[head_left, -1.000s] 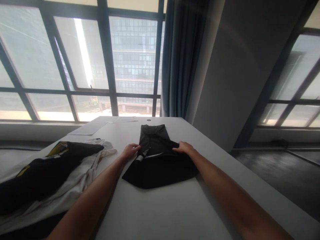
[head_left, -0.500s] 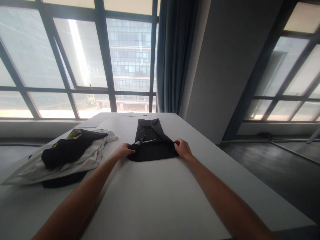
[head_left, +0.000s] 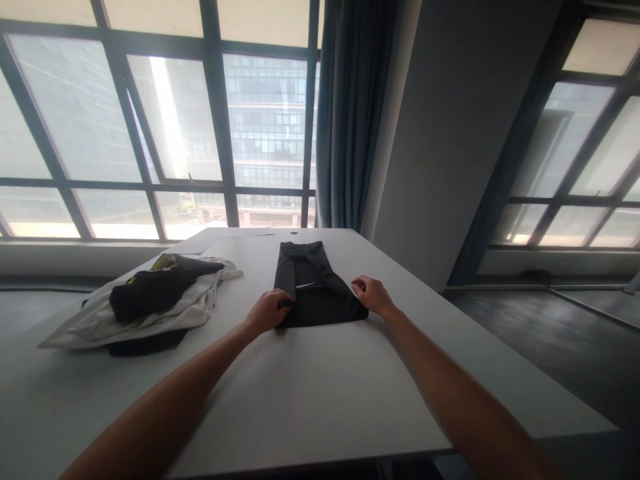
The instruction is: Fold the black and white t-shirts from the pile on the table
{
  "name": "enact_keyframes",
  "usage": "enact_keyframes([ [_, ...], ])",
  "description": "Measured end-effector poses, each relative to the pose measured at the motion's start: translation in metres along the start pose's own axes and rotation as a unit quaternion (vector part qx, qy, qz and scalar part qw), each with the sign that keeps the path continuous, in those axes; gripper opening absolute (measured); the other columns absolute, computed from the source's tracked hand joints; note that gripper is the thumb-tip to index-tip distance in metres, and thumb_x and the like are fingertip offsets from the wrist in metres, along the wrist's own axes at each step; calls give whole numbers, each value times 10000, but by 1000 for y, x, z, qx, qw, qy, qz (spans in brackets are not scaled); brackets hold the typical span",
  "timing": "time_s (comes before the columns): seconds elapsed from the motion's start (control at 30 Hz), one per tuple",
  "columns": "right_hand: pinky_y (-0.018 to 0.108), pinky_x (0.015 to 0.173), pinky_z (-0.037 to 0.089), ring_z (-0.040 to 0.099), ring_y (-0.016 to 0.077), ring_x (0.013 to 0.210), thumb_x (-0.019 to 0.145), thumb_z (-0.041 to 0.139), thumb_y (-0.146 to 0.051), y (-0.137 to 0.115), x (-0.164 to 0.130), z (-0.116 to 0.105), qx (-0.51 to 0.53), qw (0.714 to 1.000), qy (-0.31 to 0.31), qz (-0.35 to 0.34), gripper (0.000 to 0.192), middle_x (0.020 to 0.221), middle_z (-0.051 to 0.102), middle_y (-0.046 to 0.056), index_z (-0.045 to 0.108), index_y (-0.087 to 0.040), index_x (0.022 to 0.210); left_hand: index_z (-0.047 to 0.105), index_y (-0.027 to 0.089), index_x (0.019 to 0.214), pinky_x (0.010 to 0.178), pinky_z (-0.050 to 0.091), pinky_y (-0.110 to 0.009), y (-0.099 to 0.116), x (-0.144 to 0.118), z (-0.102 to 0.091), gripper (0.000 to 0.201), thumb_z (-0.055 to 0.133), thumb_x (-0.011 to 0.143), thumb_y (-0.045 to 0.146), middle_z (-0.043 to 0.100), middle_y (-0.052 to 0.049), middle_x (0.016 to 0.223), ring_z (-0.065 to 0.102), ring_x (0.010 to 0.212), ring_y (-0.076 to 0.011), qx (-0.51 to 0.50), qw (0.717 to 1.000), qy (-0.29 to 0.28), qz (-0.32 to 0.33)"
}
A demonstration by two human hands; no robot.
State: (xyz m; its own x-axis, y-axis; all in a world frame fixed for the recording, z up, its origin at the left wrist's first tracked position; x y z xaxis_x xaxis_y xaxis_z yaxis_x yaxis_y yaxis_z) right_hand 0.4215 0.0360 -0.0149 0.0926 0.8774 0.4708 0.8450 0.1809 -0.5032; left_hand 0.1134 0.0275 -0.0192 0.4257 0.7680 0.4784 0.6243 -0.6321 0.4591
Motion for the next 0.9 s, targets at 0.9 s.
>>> enact_keyframes([
  [0.9,263,640,456,584,145,643,846,588,-464,-58,-26,46,105,964,-228,-89,338,692,650,1,698,-181,995,751,237,932,737,490,-269,5,-31,4,206,565,848,270,690,-44,927,633,795,-173,53,987,-112,105],
])
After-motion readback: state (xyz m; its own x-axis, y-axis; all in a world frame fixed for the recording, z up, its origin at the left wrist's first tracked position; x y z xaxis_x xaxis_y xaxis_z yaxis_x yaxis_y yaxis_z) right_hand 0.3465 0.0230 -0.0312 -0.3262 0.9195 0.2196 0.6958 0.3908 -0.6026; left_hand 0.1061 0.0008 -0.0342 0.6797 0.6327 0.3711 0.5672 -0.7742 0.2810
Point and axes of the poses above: each hand's wrist, its own x-axis towards the middle knuckle, its own z-axis out of the palm, y = z × x, the point moved 5 cm from there along x, towards the middle knuckle
